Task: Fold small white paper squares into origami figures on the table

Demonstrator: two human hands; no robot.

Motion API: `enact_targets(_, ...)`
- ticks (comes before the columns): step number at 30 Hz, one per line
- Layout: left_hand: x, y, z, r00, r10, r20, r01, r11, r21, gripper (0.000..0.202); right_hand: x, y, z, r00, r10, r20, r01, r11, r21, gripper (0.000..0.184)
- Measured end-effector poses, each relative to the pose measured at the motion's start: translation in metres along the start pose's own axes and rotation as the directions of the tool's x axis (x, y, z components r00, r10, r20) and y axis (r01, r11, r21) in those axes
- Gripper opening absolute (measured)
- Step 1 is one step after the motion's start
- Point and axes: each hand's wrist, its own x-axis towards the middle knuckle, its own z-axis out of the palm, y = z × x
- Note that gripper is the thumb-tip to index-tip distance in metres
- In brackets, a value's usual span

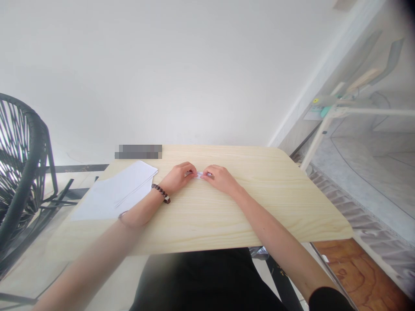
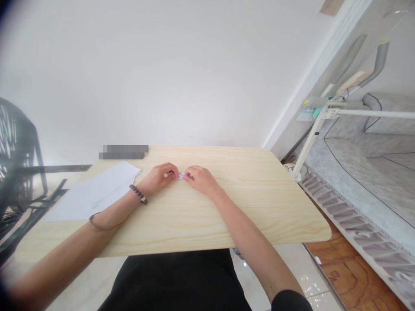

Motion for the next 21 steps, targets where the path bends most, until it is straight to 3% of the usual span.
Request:
enact_targets(15,0.0001,0.0024,-0.0033,0.996,-0.071,0.054,0.070,0.997,0.021,0.019,0.0000,-0.0025,-0.0034,0.999,-0.011,0.031,0.012,0.999,-0.050,0.016)
enact_targets(21,-0.0005,0.0010,-0.0052,0.992,-0.076,0.099,0.086,0.991,-0.103,0.016,-0.0026,-0.0030,-0.0049,0.998,0.059,0.030,-0.063,0.988,0.142,0.015)
